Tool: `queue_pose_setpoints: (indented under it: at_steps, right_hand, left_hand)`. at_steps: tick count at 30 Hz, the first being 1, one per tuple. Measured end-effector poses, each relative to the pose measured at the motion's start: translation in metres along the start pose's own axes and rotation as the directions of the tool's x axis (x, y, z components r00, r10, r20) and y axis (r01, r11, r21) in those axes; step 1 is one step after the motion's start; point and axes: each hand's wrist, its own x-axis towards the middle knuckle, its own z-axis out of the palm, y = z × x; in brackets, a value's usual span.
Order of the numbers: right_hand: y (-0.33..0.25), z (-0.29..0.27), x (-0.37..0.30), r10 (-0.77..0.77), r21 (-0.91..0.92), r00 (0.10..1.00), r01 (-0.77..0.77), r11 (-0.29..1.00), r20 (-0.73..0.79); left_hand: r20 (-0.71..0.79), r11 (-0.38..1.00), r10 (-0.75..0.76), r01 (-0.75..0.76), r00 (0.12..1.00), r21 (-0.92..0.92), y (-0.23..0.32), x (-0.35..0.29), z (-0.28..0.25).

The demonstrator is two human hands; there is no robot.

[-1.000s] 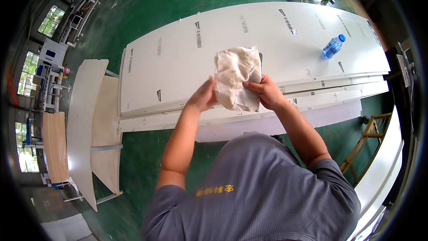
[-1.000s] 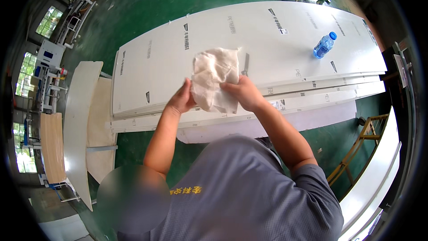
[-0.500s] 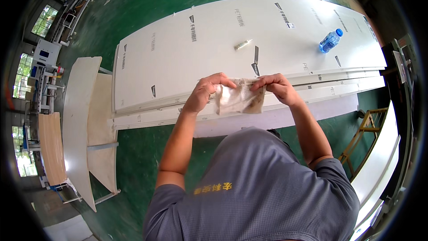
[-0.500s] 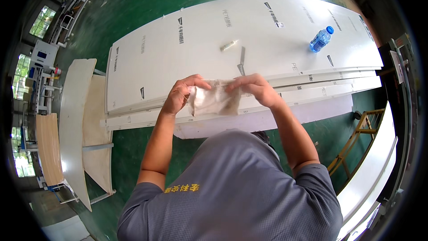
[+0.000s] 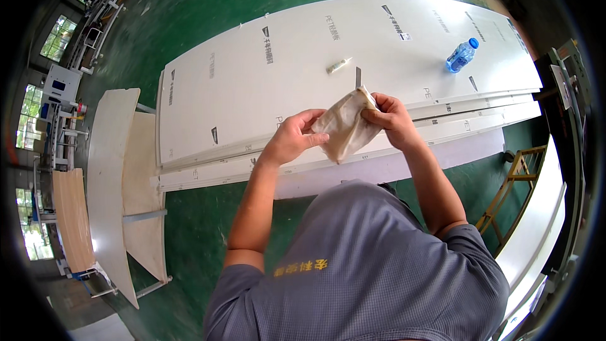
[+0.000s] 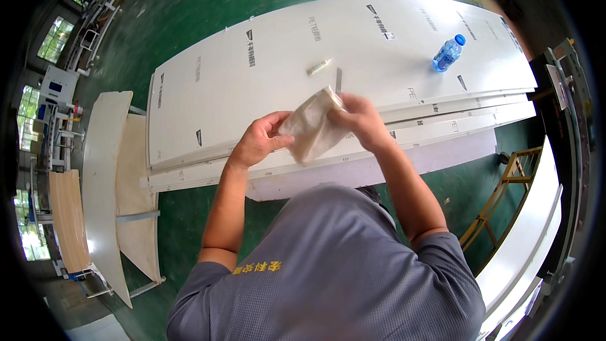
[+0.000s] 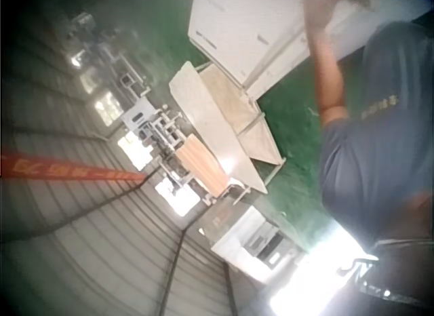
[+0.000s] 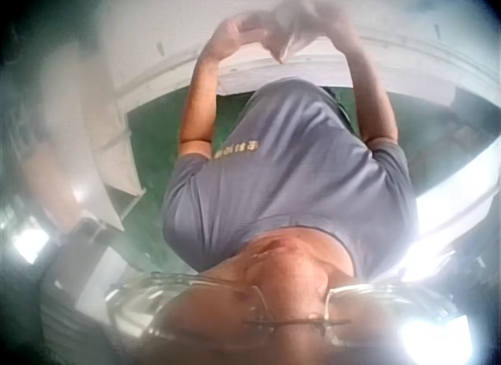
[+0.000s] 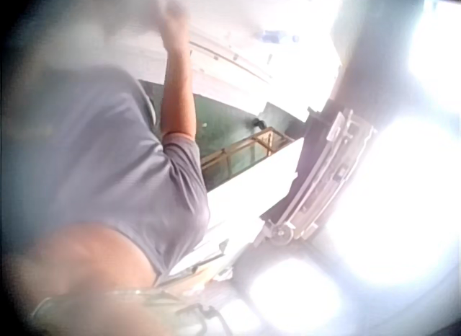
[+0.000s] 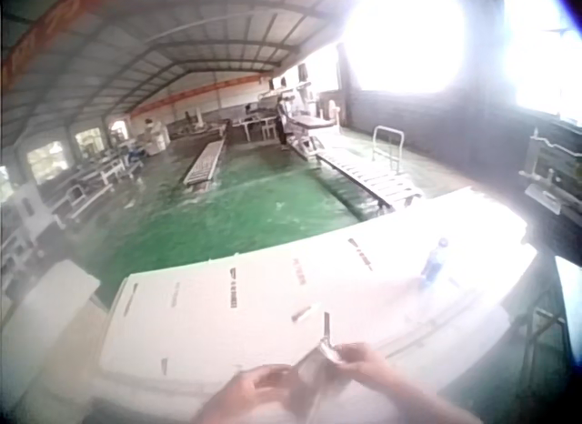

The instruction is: The person repeatedly wipes the surfaces of large white panels with a cloth, occasionally picking up and placing down a water bottle. The person handles multiple panels one at a time, wiping each surface and then moving to the next.

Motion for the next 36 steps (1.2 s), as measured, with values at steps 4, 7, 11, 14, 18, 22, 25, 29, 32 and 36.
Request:
queue_pose_setpoints:
  at_steps: [4,7,11,14,18,22,25,29,32,36]
  right_hand:
    - [-0.014,-0.005,0.011,0.092,-0.309,0.978,-0.029,0.951,0.189]
    - [-0.017,0.003,0.015,-0.015,-0.077,0.989,0.027,0.997,0.150]
    - [0.012,0.004,0.010,0.037,0.333,0.961,-0.131,0.934,0.276]
    - [0.027,0.033,0.001,0.138,0.255,0.972,-0.185,0.949,0.192]
    - [0.038,0.034,0.002,0.226,0.331,0.974,-0.222,0.917,0.026]
    - [0.041,0.039,-0.002,0.221,0.269,0.975,-0.209,0.940,-0.012]
    - [0.042,0.045,-0.002,0.235,0.082,0.972,-0.235,0.968,0.019]
    - [0.039,0.048,-0.009,0.205,0.132,0.979,-0.204,0.970,0.007]
    - [0.044,0.041,-0.022,0.065,0.320,0.990,-0.101,0.942,0.122]
    - [0.028,0.019,-0.039,0.014,-0.207,0.974,0.034,0.978,0.226]
  left_hand:
    - [0.122,0.995,-0.023,0.012,0.992,0.095,0.007,0.011,0.017]
    - [0.042,0.999,0.017,-0.015,0.999,-0.040,-0.014,0.015,0.010]
    - [-0.180,0.986,0.041,-0.069,0.983,-0.153,-0.015,0.017,0.020]
    - [-0.212,0.986,0.039,-0.073,0.976,-0.152,-0.017,0.014,0.028]
    - [0.033,0.962,0.021,-0.011,0.999,-0.273,-0.019,-0.007,0.010]
    - [0.128,0.903,0.003,0.052,0.992,-0.426,-0.006,-0.025,-0.010]
    - [-0.030,0.989,-0.072,0.068,0.997,-0.132,-0.010,-0.013,0.000]
    - [-0.141,0.986,0.049,-0.071,0.989,-0.151,-0.016,-0.017,0.014]
    - [-0.047,0.952,0.092,-0.102,0.995,-0.288,-0.039,-0.022,0.003]
    - [0.056,0.919,0.165,-0.132,0.985,-0.372,-0.025,-0.023,0.004]
